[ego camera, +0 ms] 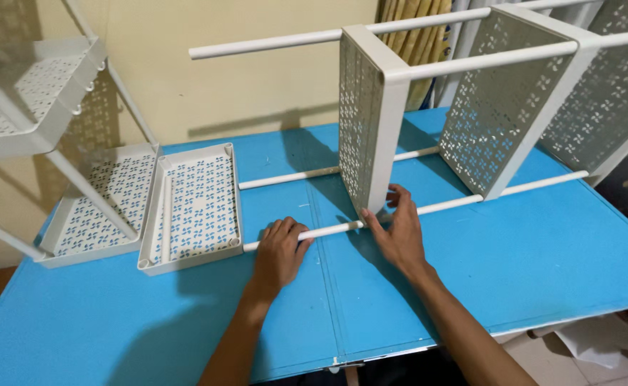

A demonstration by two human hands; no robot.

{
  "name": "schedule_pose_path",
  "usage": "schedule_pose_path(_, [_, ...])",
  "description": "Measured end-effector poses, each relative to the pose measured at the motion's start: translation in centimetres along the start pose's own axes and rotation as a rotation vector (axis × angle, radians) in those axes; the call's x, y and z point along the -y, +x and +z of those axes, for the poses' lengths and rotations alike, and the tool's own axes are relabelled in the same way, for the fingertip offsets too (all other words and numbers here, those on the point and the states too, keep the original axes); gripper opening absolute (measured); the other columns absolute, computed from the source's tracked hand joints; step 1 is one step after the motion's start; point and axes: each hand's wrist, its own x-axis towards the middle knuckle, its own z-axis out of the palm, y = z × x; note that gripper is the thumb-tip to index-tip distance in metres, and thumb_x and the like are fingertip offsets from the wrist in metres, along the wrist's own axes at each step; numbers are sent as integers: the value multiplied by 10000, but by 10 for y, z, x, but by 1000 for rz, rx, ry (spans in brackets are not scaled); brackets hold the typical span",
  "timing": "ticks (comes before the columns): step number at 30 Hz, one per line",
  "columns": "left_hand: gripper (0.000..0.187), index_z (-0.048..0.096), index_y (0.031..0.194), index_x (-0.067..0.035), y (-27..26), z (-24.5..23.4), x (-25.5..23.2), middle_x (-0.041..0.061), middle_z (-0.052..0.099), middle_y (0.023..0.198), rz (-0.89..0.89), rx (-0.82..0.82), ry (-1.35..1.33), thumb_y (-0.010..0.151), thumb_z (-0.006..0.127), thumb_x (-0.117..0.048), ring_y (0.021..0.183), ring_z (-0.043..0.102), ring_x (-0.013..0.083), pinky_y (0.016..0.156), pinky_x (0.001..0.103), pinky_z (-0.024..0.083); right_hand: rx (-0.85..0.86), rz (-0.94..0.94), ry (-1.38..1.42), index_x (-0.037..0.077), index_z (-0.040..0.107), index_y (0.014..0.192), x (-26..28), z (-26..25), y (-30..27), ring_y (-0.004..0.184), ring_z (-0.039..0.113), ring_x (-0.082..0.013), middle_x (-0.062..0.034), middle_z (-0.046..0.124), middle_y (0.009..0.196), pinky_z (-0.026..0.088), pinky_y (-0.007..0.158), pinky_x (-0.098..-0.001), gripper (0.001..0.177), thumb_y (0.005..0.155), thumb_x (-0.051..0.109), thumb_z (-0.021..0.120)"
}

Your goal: The person assembles a white plastic shelving unit by inserting rods into frame connectors and attaching perforated shelves. They repeatedly insert and remove rods and shelves to fit them into the frame on a blue table.

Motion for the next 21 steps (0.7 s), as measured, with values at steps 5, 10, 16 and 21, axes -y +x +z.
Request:
schedule_pose_path(5, [213,724,1000,-48,0,-2,-2,62,638,942,16,39,49,893,730,-232,916,615,246,853,403,490,211,166,-157,-22,635,1207,-9,4,2,1025,636,-358,-221,687,1060,528,888,-470,500,881,339,751])
schedule_pose_path(10, [211,722,990,-60,1,-4,-6,56,633,917,70,56,145,912,719,-256,885,616,229,799,384,498,142,-56,-291,-54,643,1114,-20,5,0,942,641,-416,-243,698,934,402,953,-572,463,879,335,728])
schedule_pose_path(16, [239,712,972,-66,0,-9,-8,36,619,887,186,-32,240,908,727,-296,839,619,191,733,346,508,168,8,-368,-46,604,991,-14,-3,2,883,620,-426,-259,666,871,473,913,-528,431,925,365,717])
schedule_pose_path(21, [281,706,975,-65,7,-16,-9,27,625,878,265,-111,340,904,747,-333,807,615,159,694,315,500,143,2,-302,-51,580,1093,2,-10,5,874,632,-396,-261,660,917,503,805,-505,420,949,324,704])
